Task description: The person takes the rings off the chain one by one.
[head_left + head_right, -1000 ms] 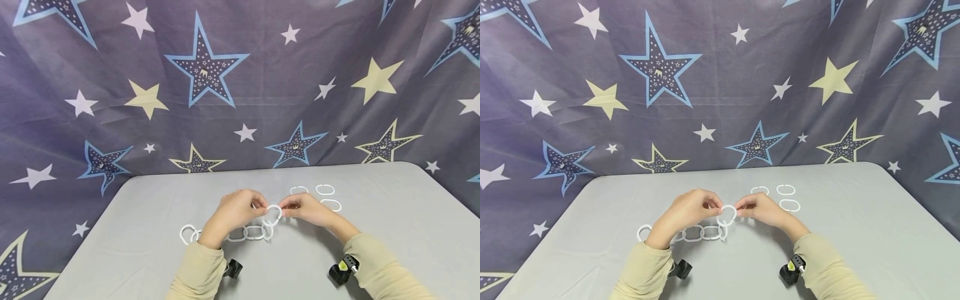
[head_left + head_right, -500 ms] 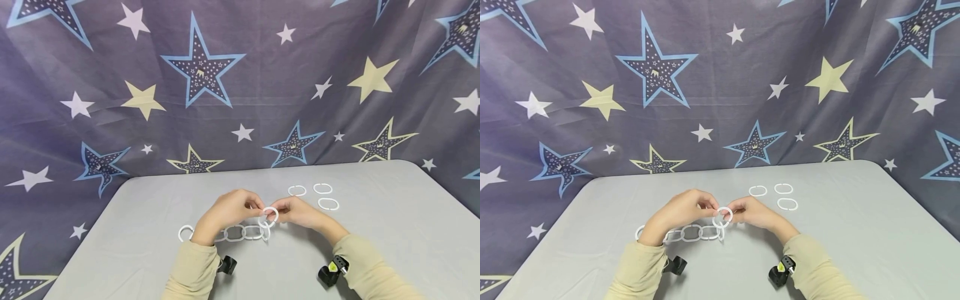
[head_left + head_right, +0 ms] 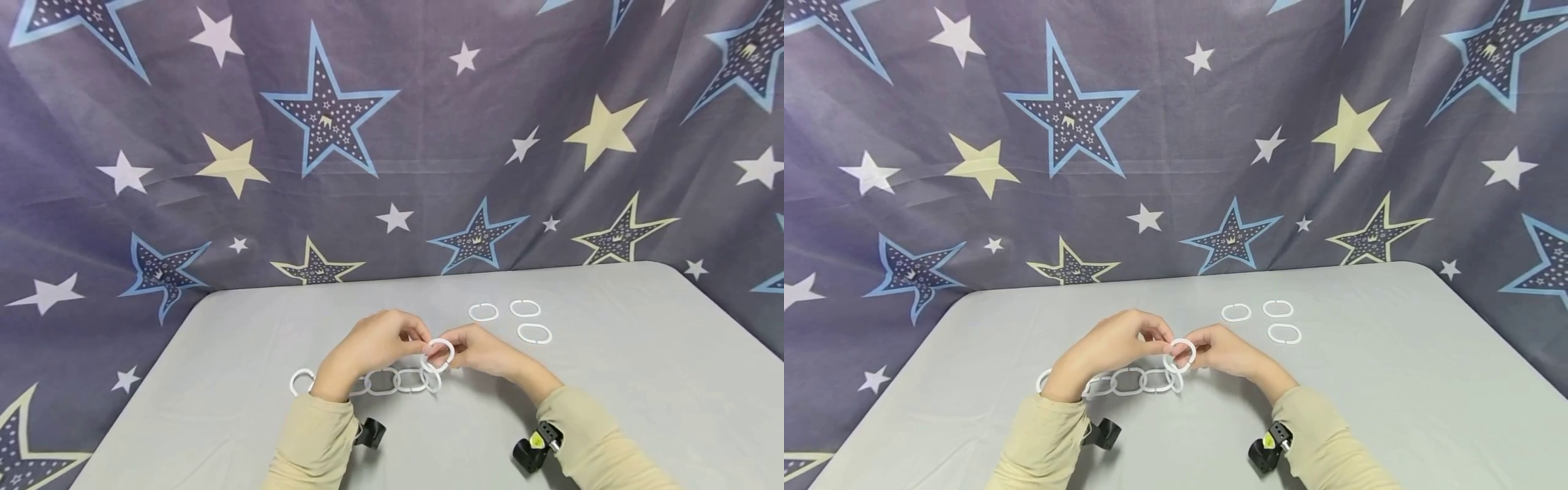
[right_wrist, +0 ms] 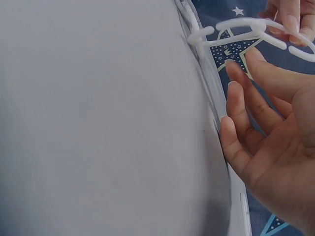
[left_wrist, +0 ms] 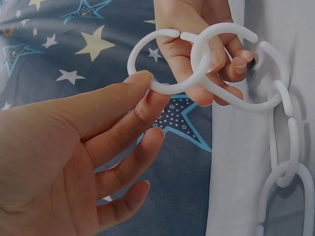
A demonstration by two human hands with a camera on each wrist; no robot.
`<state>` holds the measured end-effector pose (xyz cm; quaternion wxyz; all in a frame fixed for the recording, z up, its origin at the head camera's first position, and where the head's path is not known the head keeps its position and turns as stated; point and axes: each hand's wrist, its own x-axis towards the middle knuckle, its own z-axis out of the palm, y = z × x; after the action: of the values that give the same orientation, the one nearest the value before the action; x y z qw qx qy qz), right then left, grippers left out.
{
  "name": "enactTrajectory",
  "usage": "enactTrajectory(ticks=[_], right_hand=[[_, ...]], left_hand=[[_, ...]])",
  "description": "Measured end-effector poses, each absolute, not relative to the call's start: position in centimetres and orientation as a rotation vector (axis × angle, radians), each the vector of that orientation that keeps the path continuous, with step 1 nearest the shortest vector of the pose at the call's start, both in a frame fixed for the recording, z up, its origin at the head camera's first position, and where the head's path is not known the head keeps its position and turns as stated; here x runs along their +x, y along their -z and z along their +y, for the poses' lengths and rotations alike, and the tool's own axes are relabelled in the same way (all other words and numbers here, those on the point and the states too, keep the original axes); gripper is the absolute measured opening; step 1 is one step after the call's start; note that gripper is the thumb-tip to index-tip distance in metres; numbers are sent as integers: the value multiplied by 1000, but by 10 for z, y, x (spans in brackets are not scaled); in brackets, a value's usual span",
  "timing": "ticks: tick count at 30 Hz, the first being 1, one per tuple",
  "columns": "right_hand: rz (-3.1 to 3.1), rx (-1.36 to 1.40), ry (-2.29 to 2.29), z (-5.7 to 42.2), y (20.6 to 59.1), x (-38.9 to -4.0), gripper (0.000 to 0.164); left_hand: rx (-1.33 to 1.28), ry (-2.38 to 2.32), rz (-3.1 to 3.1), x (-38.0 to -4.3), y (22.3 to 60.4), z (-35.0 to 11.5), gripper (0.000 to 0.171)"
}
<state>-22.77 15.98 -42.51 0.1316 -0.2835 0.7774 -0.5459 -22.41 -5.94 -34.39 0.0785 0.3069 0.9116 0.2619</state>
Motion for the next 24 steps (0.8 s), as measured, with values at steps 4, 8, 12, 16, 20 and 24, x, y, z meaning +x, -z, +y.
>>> enactTrajectory(ticks=[4, 8, 12, 16, 20, 24], right_hand=[[2248, -827, 1594, 157, 425, -227, 29], [2254, -835, 1595, 154, 425, -227, 26], [2240, -860, 1609, 151, 427, -227, 26], [2219, -847, 1627, 150, 429, -227, 28], [2203, -818, 1636, 148, 429, -227, 31], [2220, -806, 1626, 145, 428, -226, 29]], left_hand=[[919, -769, 2747, -224, 343, -61, 6], [925, -768, 2754, -223, 343, -61, 4], [934, -768, 2756, -223, 343, -62, 4], [935, -763, 2759, -224, 343, -62, 4], [928, -755, 2764, -224, 344, -62, 4], [925, -757, 2765, -225, 344, -63, 4]])
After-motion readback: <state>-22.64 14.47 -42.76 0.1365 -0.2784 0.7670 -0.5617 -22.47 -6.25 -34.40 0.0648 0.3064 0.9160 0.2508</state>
